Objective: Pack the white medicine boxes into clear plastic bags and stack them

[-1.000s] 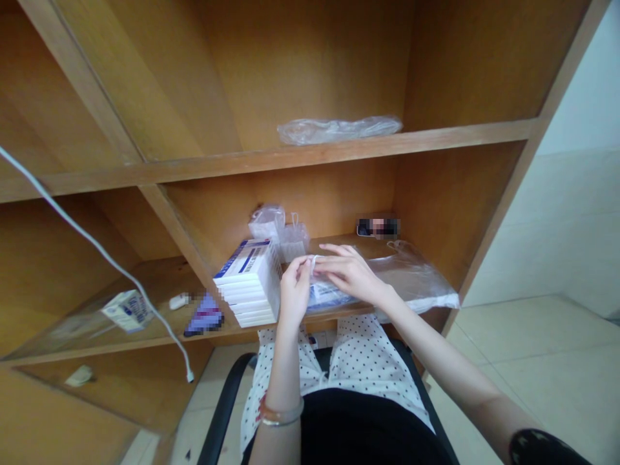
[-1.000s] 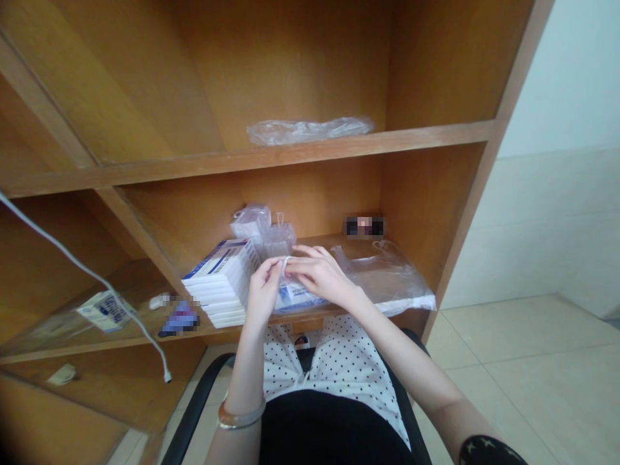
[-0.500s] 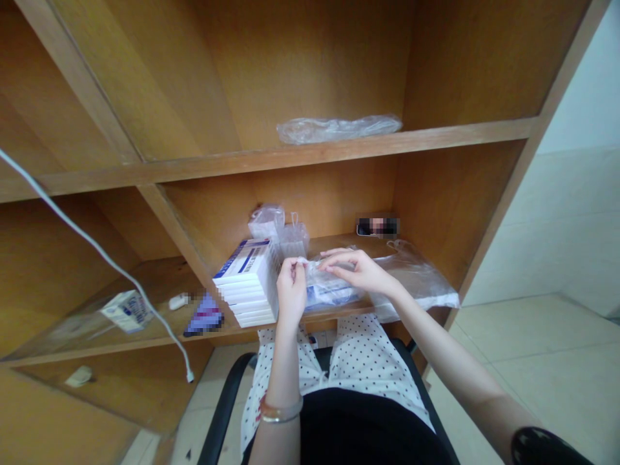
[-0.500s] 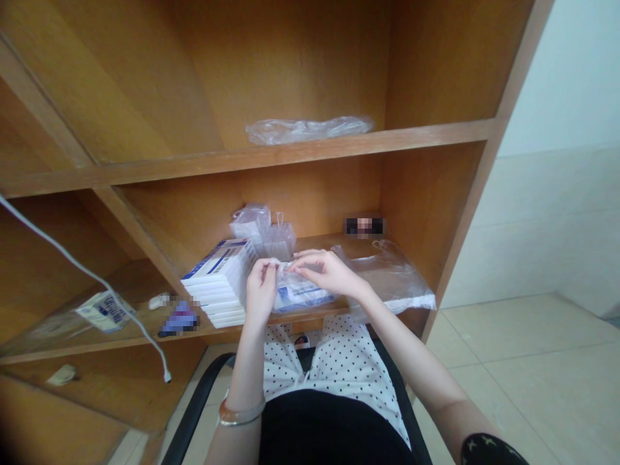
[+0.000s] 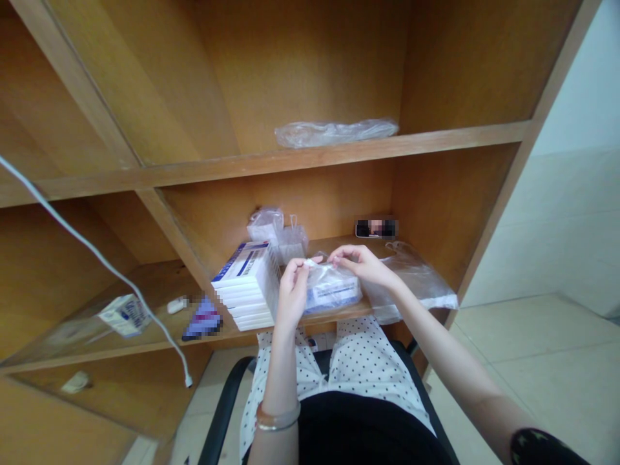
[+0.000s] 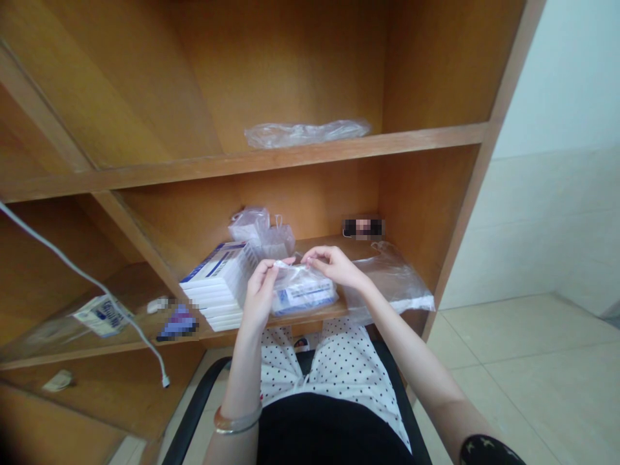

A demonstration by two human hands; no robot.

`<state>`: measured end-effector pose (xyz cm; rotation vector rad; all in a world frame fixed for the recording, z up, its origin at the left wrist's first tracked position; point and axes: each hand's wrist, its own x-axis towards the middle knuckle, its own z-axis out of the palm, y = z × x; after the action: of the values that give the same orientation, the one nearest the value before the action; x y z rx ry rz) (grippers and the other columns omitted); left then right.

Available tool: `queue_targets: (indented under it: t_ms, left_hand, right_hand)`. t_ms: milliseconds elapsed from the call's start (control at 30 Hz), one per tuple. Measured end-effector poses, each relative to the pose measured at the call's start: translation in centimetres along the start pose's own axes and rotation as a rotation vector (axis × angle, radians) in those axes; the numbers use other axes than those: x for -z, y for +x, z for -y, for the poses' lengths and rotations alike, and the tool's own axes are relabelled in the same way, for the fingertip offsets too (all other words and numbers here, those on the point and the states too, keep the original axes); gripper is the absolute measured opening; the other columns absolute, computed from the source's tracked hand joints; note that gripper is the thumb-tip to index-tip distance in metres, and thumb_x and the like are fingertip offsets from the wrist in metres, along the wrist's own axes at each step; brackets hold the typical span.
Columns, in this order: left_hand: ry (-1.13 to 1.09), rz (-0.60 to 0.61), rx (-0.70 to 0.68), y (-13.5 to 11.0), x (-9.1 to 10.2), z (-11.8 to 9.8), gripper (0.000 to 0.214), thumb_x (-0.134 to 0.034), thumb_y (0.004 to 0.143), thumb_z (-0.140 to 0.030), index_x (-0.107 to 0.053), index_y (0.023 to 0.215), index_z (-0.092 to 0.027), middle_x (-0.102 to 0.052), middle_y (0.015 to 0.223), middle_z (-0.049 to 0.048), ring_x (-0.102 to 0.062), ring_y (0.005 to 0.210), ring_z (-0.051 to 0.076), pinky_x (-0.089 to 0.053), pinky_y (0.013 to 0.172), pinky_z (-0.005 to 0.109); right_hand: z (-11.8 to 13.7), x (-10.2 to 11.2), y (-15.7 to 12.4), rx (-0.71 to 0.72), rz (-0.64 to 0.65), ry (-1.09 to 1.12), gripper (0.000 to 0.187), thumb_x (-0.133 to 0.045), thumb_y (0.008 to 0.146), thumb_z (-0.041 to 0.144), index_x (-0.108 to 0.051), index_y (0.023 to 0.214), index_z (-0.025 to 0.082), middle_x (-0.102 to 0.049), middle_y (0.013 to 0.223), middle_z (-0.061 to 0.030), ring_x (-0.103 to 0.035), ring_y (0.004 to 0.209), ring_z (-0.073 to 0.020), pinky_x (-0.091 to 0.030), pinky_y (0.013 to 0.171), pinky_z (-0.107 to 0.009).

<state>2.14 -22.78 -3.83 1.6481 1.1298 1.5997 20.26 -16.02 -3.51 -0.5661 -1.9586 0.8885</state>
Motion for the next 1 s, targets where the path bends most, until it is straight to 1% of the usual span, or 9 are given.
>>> queue_targets:
  t_ms: [67,167,367,500,600,667,733,867,1000]
  left_hand:
    - [0.028,0.023,-0.005,-0.1,-0.1,-0.4,0.018,-0.045,0.091,-0.035,-0.053,0.088,-0.019,-0.068,0.097,0.0049,-0.061,0.097,0.018,-0.043,0.091,0.03]
    - [0.138,0.023,-0.063,-0.1,-0.3,-0.3,0.02,-0.042,0.093,-0.035,-0.052,0.085,-0.02,-0.065,0.086,0.0021,-0.06,0.087,0.015,-0.042,0.086,0.027]
    - [0.408,-0.02,-0.123,0.5,0.0,1.6,0.021,-0.039,0.093,-0.032,-0.052,0.082,-0.021,-0.061,0.079,0.0016,-0.057,0.079,0.016,-0.04,0.076,0.025]
    - [0.445,0.058,-0.108,2.5,0.3,2.2,0.016,-0.04,0.091,-0.028,-0.05,0.081,-0.021,-0.055,0.072,-0.0011,-0.053,0.069,0.014,-0.039,0.069,0.024]
    - [0.359,0.154,-0.081,5.0,0.1,1.8,0.015,-0.041,0.09,-0.025,-0.049,0.079,-0.02,-0.052,0.068,-0.0028,-0.051,0.064,0.012,-0.039,0.066,0.023]
    - [0.243,0.239,-0.027,6.7,-0.2,1.6,0.014,-0.04,0.088,-0.02,-0.048,0.076,-0.019,-0.05,0.065,-0.0036,-0.05,0.059,0.01,-0.039,0.062,0.021]
    - [0.106,0.292,0.091,8.0,-0.7,1.5,0.012,-0.042,0.086,-0.018,-0.048,0.075,-0.019,-0.049,0.062,-0.0043,-0.047,0.051,0.008,-0.038,0.054,0.02]
    - [-0.079,0.264,0.33,9.6,-1.5,2.2,0.011,-0.052,0.083,-0.021,-0.049,0.072,-0.018,-0.049,0.058,-0.0049,-0.042,0.04,0.005,-0.032,0.042,0.018]
    - [-0.095,0.219,0.431,10.3,-1.8,3.3,0.019,-0.056,0.079,-0.017,-0.046,0.063,-0.017,-0.048,0.051,-0.0038,-0.042,0.037,0.005,-0.033,0.04,0.018]
  right_hand:
    - [-0.3,0.0,0.1,-0.021,0.002,0.029,0.018,-0.054,0.087,0.027,-0.067,0.091,0.016,-0.069,0.092,-0.0055,-0.061,0.086,-0.015,-0.046,0.08,-0.03]
    - [-0.5,0.2,0.0,-0.042,0.014,0.055,0.018,-0.054,0.087,0.028,-0.066,0.091,0.016,-0.068,0.09,-0.0054,-0.06,0.081,-0.0141,-0.045,0.076,-0.029]
    - [-0.7,1.2,-0.6,-0.088,0.019,0.11,0.019,-0.055,0.086,0.031,-0.064,0.082,0.015,-0.067,0.092,-0.0065,-0.06,0.081,-0.0142,-0.046,0.076,-0.03]
    - [0.1,1.3,-0.9,-0.051,0.052,-0.019,0.018,-0.052,0.087,0.026,-0.066,0.09,0.016,-0.067,0.089,-0.005,-0.059,0.079,-0.0145,-0.045,0.073,-0.03]
    - [1.3,0.9,-1.1,-0.007,0.086,-0.192,0.019,-0.049,0.088,0.023,-0.066,0.092,0.016,-0.067,0.089,-0.0042,-0.058,0.077,-0.0144,-0.043,0.071,-0.029]
    - [2.1,0.4,-1.3,0.007,0.105,-0.276,0.02,-0.046,0.09,0.022,-0.065,0.092,0.017,-0.067,0.087,-0.0035,-0.056,0.074,-0.0138,-0.042,0.069,-0.028]
    - [2.7,0.0,-1.3,0.02,0.119,-0.326,0.02,-0.045,0.09,0.019,-0.065,0.092,0.017,-0.066,0.084,-0.0023,-0.055,0.07,-0.0127,-0.041,0.066,-0.026]
    - [3.1,-0.8,-1.4,0.086,0.118,-0.376,0.021,-0.043,0.087,0.01,-0.063,0.089,0.016,-0.064,0.084,-0.0027,-0.055,0.072,-0.0125,-0.042,0.068,-0.026]
    - [3.3,-1.5,-1.7,0.144,0.132,-0.491,0.022,-0.043,0.086,0.008,-0.062,0.085,0.017,-0.063,0.087,-0.0053,-0.056,0.081,-0.0155,-0.043,0.076,-0.03]
